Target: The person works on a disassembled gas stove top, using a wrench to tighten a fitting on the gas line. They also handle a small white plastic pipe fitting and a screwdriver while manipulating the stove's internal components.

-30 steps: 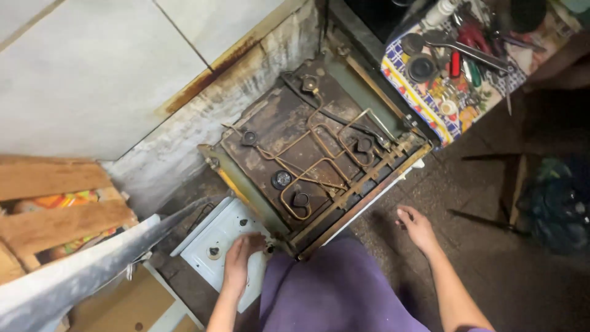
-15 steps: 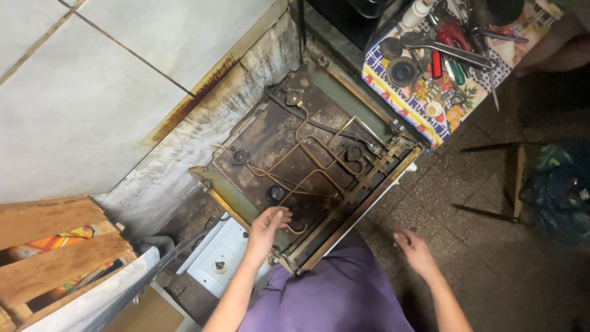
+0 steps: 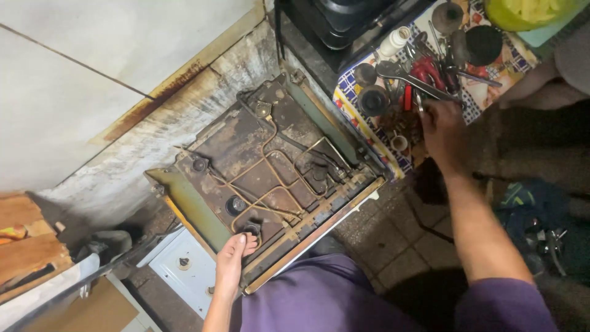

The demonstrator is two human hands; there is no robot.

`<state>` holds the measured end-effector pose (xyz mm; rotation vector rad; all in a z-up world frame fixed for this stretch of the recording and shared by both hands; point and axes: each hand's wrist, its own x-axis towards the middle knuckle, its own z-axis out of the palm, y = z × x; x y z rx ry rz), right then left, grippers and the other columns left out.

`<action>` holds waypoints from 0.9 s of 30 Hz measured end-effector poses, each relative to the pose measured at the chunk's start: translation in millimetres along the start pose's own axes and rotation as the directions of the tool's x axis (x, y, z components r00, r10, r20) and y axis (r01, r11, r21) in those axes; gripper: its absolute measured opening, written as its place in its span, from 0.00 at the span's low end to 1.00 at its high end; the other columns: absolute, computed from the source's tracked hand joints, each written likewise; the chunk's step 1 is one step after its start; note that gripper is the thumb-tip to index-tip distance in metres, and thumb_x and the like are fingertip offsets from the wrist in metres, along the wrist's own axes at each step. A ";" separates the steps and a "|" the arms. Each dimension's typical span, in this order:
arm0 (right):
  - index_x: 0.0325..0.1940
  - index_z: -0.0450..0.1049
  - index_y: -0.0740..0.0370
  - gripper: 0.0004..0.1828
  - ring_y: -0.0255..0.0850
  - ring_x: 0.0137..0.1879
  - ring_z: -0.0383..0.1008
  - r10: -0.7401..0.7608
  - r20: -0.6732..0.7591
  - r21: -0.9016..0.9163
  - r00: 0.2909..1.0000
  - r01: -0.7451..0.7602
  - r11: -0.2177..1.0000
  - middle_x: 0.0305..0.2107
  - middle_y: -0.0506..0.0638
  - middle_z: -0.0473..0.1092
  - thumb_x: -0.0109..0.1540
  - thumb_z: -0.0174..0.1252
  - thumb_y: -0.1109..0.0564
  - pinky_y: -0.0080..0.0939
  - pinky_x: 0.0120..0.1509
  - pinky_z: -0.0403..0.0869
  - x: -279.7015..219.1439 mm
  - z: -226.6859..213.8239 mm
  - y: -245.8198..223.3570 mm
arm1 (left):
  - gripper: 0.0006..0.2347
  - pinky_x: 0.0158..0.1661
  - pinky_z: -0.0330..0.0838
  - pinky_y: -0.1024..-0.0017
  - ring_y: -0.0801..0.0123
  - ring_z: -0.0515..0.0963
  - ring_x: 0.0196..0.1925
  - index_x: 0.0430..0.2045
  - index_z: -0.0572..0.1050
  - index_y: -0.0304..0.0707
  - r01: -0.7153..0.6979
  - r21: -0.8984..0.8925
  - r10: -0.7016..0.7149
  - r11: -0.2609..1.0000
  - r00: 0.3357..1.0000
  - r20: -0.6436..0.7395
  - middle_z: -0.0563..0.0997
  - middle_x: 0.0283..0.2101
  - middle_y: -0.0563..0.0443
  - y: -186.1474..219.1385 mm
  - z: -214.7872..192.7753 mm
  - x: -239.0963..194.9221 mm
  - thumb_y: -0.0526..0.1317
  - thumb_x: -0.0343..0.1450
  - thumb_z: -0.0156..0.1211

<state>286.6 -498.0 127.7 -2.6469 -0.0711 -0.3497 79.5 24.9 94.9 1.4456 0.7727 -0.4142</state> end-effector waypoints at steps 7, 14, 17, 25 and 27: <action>0.48 0.72 0.64 0.24 0.59 0.41 0.71 -0.177 0.109 -0.579 0.978 0.207 0.788 0.42 0.62 0.68 0.49 0.66 0.58 0.57 0.43 0.72 68.1 48.0 81.1 | 0.15 0.47 0.79 0.68 0.62 0.85 0.44 0.42 0.80 0.31 0.005 0.004 -0.005 1.000 1.000 -0.030 0.87 0.43 0.43 3.4 8.8 -12.2 0.45 0.74 0.54; 0.58 0.73 0.62 0.33 0.58 0.50 0.70 -0.085 0.199 -0.635 0.976 0.195 0.748 0.47 0.60 0.69 0.50 0.70 0.50 0.54 0.53 0.73 80.0 47.9 94.8 | 0.15 0.47 0.79 0.68 0.62 0.84 0.42 0.43 0.81 0.29 0.056 -0.055 -0.061 0.997 0.995 -0.078 0.86 0.43 0.42 5.1 2.8 9.2 0.45 0.74 0.55; 0.60 0.70 0.69 0.30 0.69 0.52 0.74 0.210 0.359 -0.535 0.909 0.016 0.845 0.50 0.69 0.68 0.57 0.64 0.51 0.62 0.55 0.75 79.6 45.2 97.5 | 0.15 0.45 0.78 0.70 0.63 0.85 0.41 0.44 0.80 0.32 -0.010 0.007 0.010 1.000 0.999 -0.047 0.87 0.41 0.43 2.8 -2.7 21.2 0.45 0.74 0.55; 0.61 0.73 0.65 0.20 0.52 0.51 0.75 0.407 0.318 0.048 0.856 -0.443 0.895 0.52 0.61 0.75 0.65 0.61 0.67 0.53 0.53 0.73 20.2 -35.3 -22.7 | 0.15 0.49 0.79 0.70 0.65 0.85 0.45 0.46 0.79 0.33 -0.067 0.033 0.067 0.997 0.998 0.007 0.87 0.43 0.45 47.9 -2.0 14.1 0.46 0.74 0.53; 0.62 0.72 0.64 0.18 0.48 0.48 0.75 0.331 0.444 0.129 0.832 -0.426 0.896 0.48 0.57 0.75 0.66 0.58 0.64 0.51 0.54 0.73 -11.4 -31.1 -50.0 | 0.15 0.48 0.79 0.71 0.66 0.85 0.45 0.46 0.79 0.34 -0.091 0.057 0.089 0.994 0.995 0.032 0.87 0.44 0.46 51.2 5.9 14.9 0.46 0.74 0.53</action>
